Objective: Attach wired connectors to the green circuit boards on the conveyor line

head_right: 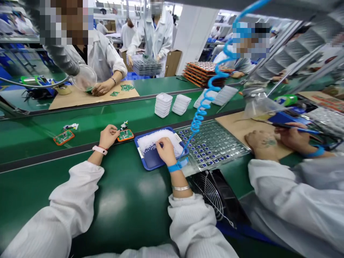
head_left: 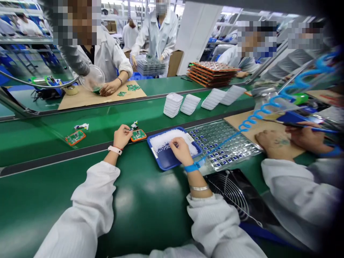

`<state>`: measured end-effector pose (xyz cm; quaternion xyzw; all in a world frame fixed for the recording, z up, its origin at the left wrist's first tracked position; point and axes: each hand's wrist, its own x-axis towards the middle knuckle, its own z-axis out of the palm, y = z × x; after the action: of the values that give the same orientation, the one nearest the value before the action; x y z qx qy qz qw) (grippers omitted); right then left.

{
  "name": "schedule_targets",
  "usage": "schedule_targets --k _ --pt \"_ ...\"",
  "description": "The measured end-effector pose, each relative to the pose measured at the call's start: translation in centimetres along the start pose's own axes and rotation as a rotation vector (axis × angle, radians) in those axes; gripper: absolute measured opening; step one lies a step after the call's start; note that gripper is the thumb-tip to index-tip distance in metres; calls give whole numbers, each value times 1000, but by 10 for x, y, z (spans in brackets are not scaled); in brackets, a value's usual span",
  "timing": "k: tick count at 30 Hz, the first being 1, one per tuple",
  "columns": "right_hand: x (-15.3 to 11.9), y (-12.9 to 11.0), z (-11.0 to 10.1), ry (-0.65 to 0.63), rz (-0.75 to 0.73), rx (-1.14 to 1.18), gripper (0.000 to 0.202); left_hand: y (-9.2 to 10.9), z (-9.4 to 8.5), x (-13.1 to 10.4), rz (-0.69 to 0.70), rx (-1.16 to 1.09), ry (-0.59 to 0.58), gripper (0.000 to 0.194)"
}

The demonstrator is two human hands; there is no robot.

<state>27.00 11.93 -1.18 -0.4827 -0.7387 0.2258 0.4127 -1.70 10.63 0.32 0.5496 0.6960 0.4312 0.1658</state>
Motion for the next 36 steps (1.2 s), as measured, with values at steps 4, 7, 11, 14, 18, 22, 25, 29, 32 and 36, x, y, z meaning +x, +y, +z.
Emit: schedule_targets --k 4,7,11,14,18,22,25,29,32,36 --pt "1 7 2 -92 -8 -100 10 -2 -16 -40 57 -109 -33 19" --pt "2 12 1 -59 -35 -186 12 -3 -26 -69 108 -102 -92 16" --pt "3 20 -3 -33 -11 -272 13 -3 -39 -104 157 -7 -183 14" --pt "4 25 -3 -91 9 -301 13 -1 -48 -125 229 139 -242 18" --pt "3 26 1 -81 19 -352 13 3 -54 -146 343 251 -331 40" --pt "2 24 4 -76 29 -398 15 7 -54 -159 403 316 -422 59" --pt "3 25 3 -98 35 -412 15 9 -55 -165 397 308 -424 53" --pt "5 19 -2 -118 9 -386 16 10 -56 -167 391 268 -424 52" --pt "-2 -8 3 -70 -99 -228 14 13 -52 -163 351 177 -372 42" --pt "-32 -67 33 -243 -288 134 13 21 -39 -151 252 -39 -228 16"
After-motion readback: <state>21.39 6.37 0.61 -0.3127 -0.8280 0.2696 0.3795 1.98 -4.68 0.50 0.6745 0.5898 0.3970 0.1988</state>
